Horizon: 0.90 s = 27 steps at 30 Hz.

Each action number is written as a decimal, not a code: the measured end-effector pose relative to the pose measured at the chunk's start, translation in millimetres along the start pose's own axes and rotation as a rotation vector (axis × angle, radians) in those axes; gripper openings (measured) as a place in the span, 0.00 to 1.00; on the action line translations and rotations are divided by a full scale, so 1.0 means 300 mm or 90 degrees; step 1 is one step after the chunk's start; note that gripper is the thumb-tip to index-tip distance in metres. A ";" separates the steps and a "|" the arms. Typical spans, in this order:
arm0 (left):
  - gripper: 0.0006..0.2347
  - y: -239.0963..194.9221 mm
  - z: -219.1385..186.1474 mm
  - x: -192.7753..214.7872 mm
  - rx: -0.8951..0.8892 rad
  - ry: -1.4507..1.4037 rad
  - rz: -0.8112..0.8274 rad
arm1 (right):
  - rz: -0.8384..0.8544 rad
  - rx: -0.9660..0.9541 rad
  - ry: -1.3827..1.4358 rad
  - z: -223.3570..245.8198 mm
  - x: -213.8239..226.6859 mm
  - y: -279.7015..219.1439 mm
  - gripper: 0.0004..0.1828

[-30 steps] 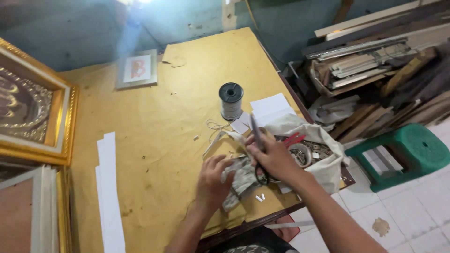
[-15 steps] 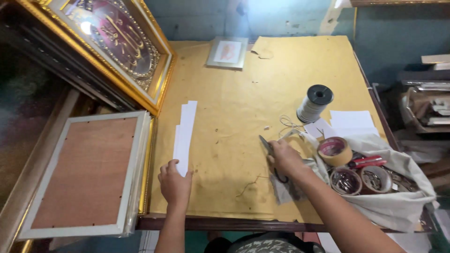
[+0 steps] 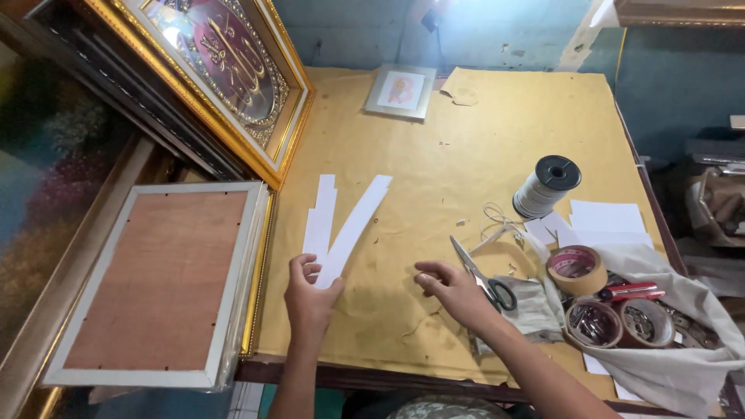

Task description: The person retrieves scissors from a bag, cuts a white paper strip into small pieces, and wipes the glass of a picture frame with a cloth. The person then folds a plastic sheet and places it on the frame.

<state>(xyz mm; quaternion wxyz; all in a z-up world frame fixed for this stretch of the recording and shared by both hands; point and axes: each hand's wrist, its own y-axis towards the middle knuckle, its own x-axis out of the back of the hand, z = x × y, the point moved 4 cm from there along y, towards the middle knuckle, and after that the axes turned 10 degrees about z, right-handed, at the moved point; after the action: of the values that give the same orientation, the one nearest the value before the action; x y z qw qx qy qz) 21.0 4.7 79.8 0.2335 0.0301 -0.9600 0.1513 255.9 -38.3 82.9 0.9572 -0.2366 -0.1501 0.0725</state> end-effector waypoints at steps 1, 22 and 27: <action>0.24 0.006 0.003 -0.014 -0.003 0.001 0.005 | -0.005 -0.001 0.002 0.018 -0.006 -0.009 0.22; 0.06 0.066 0.231 0.023 -0.015 0.347 -0.143 | 0.108 -0.014 0.096 -0.088 -0.055 0.115 0.18; 0.10 0.069 0.174 0.008 0.017 0.246 -0.130 | 0.113 -0.018 0.067 -0.058 -0.047 0.088 0.18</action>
<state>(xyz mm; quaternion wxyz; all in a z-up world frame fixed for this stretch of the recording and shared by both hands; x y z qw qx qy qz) -6.6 8.7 30.8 0.4271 0.1006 -0.8872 0.1429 246.3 -25.6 52.2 0.9502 -0.2659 -0.0789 0.1421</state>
